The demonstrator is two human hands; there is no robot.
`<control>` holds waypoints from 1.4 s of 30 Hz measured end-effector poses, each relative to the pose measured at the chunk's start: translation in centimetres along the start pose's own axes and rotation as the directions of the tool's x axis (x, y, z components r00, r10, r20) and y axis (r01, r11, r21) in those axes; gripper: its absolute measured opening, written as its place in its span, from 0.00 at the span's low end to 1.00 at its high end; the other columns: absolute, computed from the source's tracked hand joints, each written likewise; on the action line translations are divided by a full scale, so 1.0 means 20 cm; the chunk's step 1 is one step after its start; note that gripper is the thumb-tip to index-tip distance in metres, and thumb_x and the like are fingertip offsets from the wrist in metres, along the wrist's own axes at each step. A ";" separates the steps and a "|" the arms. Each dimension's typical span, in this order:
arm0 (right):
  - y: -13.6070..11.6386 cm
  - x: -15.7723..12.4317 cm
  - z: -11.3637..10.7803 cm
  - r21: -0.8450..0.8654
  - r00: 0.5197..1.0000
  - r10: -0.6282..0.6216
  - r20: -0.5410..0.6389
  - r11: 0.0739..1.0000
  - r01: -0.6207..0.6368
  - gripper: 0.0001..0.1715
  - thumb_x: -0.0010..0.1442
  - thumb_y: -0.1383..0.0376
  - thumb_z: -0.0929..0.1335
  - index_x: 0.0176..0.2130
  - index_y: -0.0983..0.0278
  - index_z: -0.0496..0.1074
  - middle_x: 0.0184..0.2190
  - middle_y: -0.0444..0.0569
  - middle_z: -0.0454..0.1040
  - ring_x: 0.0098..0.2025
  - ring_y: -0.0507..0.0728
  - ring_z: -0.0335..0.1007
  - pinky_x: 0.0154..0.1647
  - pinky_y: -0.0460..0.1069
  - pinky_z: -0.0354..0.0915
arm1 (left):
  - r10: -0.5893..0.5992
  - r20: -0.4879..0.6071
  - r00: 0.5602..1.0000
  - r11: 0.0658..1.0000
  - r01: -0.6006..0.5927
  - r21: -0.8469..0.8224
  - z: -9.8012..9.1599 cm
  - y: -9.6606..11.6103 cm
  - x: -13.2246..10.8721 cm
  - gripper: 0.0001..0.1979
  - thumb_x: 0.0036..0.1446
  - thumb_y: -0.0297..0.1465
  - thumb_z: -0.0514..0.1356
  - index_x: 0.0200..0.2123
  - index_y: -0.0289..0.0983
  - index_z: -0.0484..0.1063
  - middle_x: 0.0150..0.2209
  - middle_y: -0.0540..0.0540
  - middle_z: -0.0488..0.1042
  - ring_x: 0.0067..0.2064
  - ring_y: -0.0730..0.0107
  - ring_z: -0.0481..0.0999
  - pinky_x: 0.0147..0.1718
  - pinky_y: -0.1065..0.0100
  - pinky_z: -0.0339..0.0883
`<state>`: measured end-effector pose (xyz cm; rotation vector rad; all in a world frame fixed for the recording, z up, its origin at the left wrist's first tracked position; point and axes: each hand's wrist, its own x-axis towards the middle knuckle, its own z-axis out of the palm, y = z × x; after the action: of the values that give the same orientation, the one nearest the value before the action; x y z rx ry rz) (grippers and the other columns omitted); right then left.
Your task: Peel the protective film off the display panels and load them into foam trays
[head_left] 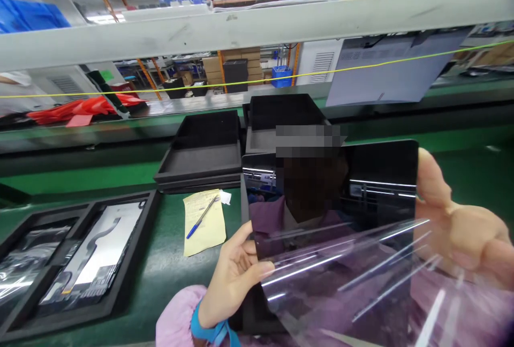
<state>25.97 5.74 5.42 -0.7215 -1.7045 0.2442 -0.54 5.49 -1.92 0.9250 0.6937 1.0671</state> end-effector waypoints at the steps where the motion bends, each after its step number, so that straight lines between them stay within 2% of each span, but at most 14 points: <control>1: -0.01 0.01 0.00 -0.001 0.994 -0.102 -0.024 0.995 0.102 0.27 0.66 0.55 0.60 0.20 0.66 0.59 0.61 0.38 0.58 0.61 0.63 0.57 0.58 0.62 0.62 | 0.009 -0.021 1.000 1.000 -0.009 0.007 0.00 0.00 0.00 0.30 0.47 0.27 0.68 0.56 0.42 0.68 0.37 0.44 0.81 0.36 0.65 0.80 0.36 0.68 0.73; 4: -0.06 0.07 0.01 -0.052 0.966 -0.212 0.149 0.974 0.222 0.11 0.66 0.61 0.64 0.33 0.61 0.72 0.51 0.47 0.69 0.55 0.57 0.62 0.55 0.53 0.65 | 0.053 -0.002 0.999 0.999 -0.053 -0.002 -0.01 0.02 0.02 0.31 0.47 0.28 0.68 0.56 0.43 0.68 0.35 0.46 0.81 0.34 0.67 0.79 0.33 0.70 0.72; 6: -0.11 0.15 0.03 0.092 0.907 -0.093 0.412 0.994 0.060 0.12 0.69 0.65 0.60 0.47 0.60 0.70 0.46 0.47 0.70 0.45 0.52 0.69 0.44 0.47 0.71 | 0.049 0.037 0.998 0.999 -0.048 -0.016 -0.02 0.05 0.05 0.31 0.47 0.28 0.68 0.57 0.42 0.67 0.35 0.46 0.80 0.32 0.68 0.79 0.32 0.71 0.72; 8: -0.13 0.24 0.06 0.226 0.779 -0.032 0.626 0.964 -0.142 0.23 0.69 0.71 0.56 0.61 0.57 0.58 0.54 0.47 0.65 0.48 0.49 0.69 0.44 0.43 0.71 | 0.025 0.057 0.998 0.999 -0.023 -0.039 -0.03 0.07 0.07 0.32 0.47 0.27 0.67 0.57 0.43 0.68 0.36 0.46 0.81 0.34 0.67 0.80 0.34 0.70 0.73; 10: -0.13 0.34 0.07 0.233 0.627 -0.090 0.774 0.961 -0.148 0.33 0.65 0.76 0.56 0.65 0.57 0.50 0.63 0.46 0.54 0.61 0.51 0.58 0.58 0.47 0.64 | 0.014 0.049 0.999 0.998 -0.011 -0.069 -0.04 0.09 0.09 0.29 0.46 0.26 0.68 0.54 0.45 0.70 0.38 0.47 0.81 0.38 0.63 0.80 0.39 0.66 0.74; 13: -0.08 0.44 0.06 0.162 0.381 -0.161 0.911 0.986 0.029 0.29 0.58 0.77 0.59 0.57 0.64 0.65 0.64 0.44 0.50 0.68 0.55 0.35 0.68 0.52 0.44 | 0.027 0.034 0.999 0.996 -0.024 -0.086 -0.06 0.11 0.10 0.26 0.44 0.27 0.68 0.49 0.44 0.74 0.41 0.48 0.81 0.42 0.59 0.80 0.45 0.63 0.73; 15: -0.05 0.48 0.06 0.107 0.332 -0.140 0.933 0.988 0.115 0.19 0.58 0.73 0.62 0.47 0.64 0.73 0.64 0.42 0.52 0.68 0.56 0.33 0.68 0.52 0.45 | 0.021 0.032 0.999 0.997 -0.018 -0.081 -0.08 0.12 0.10 0.27 0.44 0.27 0.68 0.50 0.43 0.74 0.42 0.47 0.80 0.44 0.57 0.80 0.48 0.61 0.72; 17: -0.02 0.48 0.07 0.079 0.350 -0.137 0.927 0.981 0.175 0.08 0.60 0.68 0.66 0.38 0.63 0.75 0.61 0.41 0.57 0.68 0.56 0.39 0.66 0.50 0.51 | 0.014 0.019 1.000 0.997 -0.012 -0.075 -0.10 0.12 0.11 0.28 0.42 0.27 0.68 0.51 0.42 0.74 0.42 0.46 0.80 0.45 0.56 0.79 0.49 0.59 0.71; 18: -0.02 0.48 0.08 0.075 0.399 -0.159 0.903 0.973 0.218 0.06 0.60 0.66 0.67 0.34 0.63 0.74 0.59 0.41 0.61 0.67 0.57 0.43 0.66 0.50 0.53 | 0.014 0.001 1.000 0.997 -0.014 -0.074 -0.11 0.13 0.11 0.28 0.41 0.27 0.68 0.50 0.42 0.74 0.41 0.47 0.81 0.45 0.56 0.79 0.50 0.58 0.71; 22: -0.01 0.44 0.15 -0.118 0.790 -0.231 0.568 0.927 0.357 0.14 0.62 0.65 0.66 0.25 0.65 0.66 0.46 0.46 0.72 0.63 0.59 0.54 0.65 0.58 0.55 | 0.118 -0.132 0.984 0.989 -0.128 -0.071 -0.10 0.14 0.12 0.27 0.36 0.27 0.69 0.45 0.44 0.77 0.41 0.50 0.81 0.49 0.58 0.78 0.53 0.61 0.69; 24: -0.01 0.42 0.19 -0.194 0.899 -0.223 0.378 0.930 0.312 0.14 0.61 0.67 0.66 0.24 0.64 0.63 0.44 0.46 0.73 0.62 0.60 0.56 0.64 0.60 0.56 | 0.188 -0.164 0.968 0.978 -0.200 -0.057 -0.09 0.14 0.11 0.27 0.37 0.27 0.68 0.46 0.44 0.77 0.44 0.51 0.79 0.54 0.59 0.74 0.57 0.62 0.65; 31: 0.02 0.39 0.26 -0.047 0.972 -0.130 0.198 0.989 0.142 0.15 0.60 0.67 0.67 0.23 0.64 0.62 0.36 0.46 0.74 0.49 0.57 0.68 0.54 0.55 0.65 | 0.203 -0.307 0.930 0.978 -0.206 0.023 -0.09 0.16 0.11 0.22 0.36 0.29 0.66 0.40 0.44 0.78 0.45 0.51 0.78 0.59 0.56 0.68 0.59 0.60 0.63; 37: 0.08 0.40 0.27 -0.052 0.977 -0.047 0.209 0.997 0.059 0.15 0.59 0.70 0.68 0.22 0.65 0.63 0.33 0.45 0.74 0.41 0.53 0.69 0.47 0.51 0.67 | 0.231 -0.362 0.903 0.973 -0.211 0.093 -0.07 0.18 0.15 0.20 0.33 0.25 0.65 0.36 0.43 0.80 0.41 0.54 0.80 0.47 0.64 0.77 0.46 0.71 0.72; 42: 0.11 0.40 0.26 -0.078 0.976 0.040 0.216 0.997 -0.023 0.16 0.59 0.72 0.68 0.22 0.65 0.63 0.33 0.43 0.74 0.40 0.51 0.69 0.48 0.49 0.66 | 0.194 -0.474 0.859 0.981 -0.168 0.098 -0.06 0.17 0.17 0.19 0.31 0.22 0.64 0.32 0.41 0.81 0.38 0.53 0.81 0.45 0.64 0.78 0.39 0.75 0.74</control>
<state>20.95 13.17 9.35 -0.8014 -1.9197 0.2910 -1.88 9.61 0.41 0.7820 1.0660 1.4795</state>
